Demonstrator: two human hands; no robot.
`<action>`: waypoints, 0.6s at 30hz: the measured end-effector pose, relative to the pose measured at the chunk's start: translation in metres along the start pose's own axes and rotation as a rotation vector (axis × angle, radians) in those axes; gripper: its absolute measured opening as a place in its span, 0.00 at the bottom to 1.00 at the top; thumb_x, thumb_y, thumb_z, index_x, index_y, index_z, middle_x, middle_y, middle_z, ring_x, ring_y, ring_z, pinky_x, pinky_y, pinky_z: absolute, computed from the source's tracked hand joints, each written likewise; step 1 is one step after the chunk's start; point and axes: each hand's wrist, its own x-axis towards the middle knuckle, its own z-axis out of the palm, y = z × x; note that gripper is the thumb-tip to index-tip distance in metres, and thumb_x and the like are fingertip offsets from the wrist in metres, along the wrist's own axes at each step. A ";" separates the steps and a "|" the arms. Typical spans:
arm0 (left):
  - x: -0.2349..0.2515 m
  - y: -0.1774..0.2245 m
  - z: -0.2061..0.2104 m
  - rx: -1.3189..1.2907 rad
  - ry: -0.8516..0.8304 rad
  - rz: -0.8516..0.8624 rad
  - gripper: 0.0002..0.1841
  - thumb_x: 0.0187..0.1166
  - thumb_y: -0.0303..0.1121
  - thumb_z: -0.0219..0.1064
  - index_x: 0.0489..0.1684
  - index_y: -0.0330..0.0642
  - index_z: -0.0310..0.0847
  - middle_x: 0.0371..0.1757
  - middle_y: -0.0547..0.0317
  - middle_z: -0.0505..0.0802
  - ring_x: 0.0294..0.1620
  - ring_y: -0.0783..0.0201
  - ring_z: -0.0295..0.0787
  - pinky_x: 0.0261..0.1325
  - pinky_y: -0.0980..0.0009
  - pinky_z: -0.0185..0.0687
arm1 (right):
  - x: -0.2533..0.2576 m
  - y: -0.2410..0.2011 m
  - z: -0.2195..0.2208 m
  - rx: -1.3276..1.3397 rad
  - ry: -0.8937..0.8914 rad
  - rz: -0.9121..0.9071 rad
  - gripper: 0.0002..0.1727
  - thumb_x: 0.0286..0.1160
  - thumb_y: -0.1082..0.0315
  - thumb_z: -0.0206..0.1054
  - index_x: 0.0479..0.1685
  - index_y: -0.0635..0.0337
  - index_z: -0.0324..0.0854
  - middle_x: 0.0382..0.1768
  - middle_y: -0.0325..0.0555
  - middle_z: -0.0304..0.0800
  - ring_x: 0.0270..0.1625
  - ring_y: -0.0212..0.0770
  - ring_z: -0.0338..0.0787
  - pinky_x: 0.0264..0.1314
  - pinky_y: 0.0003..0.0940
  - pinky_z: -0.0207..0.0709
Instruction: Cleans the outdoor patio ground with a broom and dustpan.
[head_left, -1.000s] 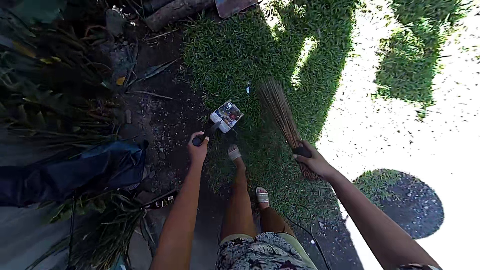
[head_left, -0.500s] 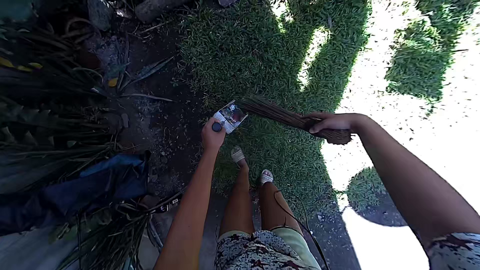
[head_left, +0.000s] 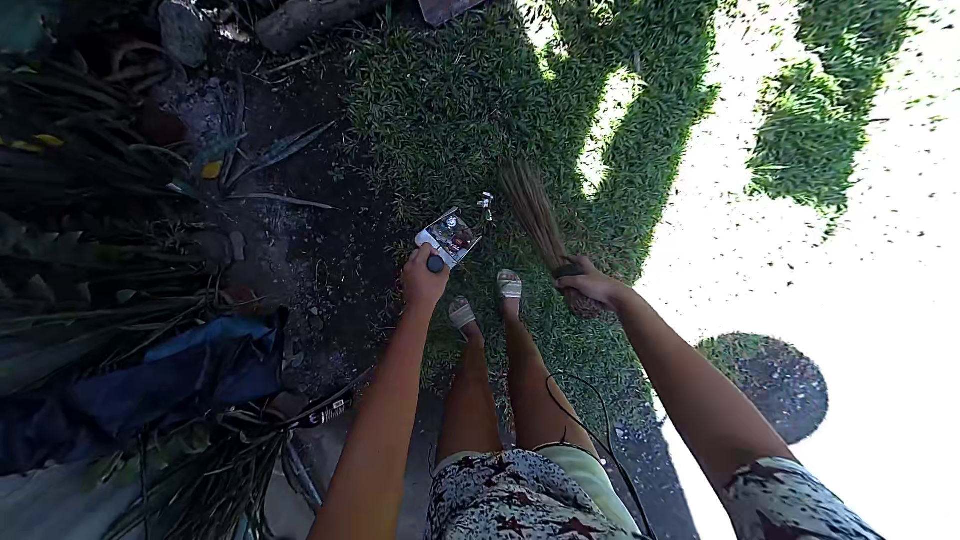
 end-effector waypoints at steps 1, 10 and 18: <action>0.001 0.002 0.002 0.003 0.004 0.007 0.14 0.73 0.26 0.75 0.54 0.33 0.85 0.56 0.36 0.90 0.58 0.40 0.89 0.62 0.40 0.81 | 0.008 -0.002 0.004 -0.027 -0.080 0.026 0.43 0.81 0.65 0.66 0.93 0.46 0.43 0.76 0.64 0.71 0.65 0.55 0.83 0.62 0.51 0.80; -0.005 0.002 0.005 -0.040 -0.023 0.047 0.16 0.72 0.22 0.75 0.57 0.28 0.84 0.60 0.32 0.89 0.62 0.38 0.88 0.67 0.40 0.79 | -0.107 0.071 -0.065 -0.022 -0.295 -0.017 0.44 0.71 0.59 0.64 0.91 0.37 0.48 0.59 0.55 0.80 0.35 0.46 0.87 0.33 0.43 0.84; -0.021 -0.020 -0.005 -0.075 0.033 0.127 0.14 0.69 0.21 0.75 0.52 0.27 0.86 0.54 0.34 0.91 0.58 0.43 0.89 0.65 0.46 0.80 | -0.143 0.153 -0.028 0.422 0.098 -0.005 0.45 0.73 0.63 0.61 0.93 0.39 0.42 0.59 0.54 0.80 0.34 0.44 0.88 0.32 0.41 0.85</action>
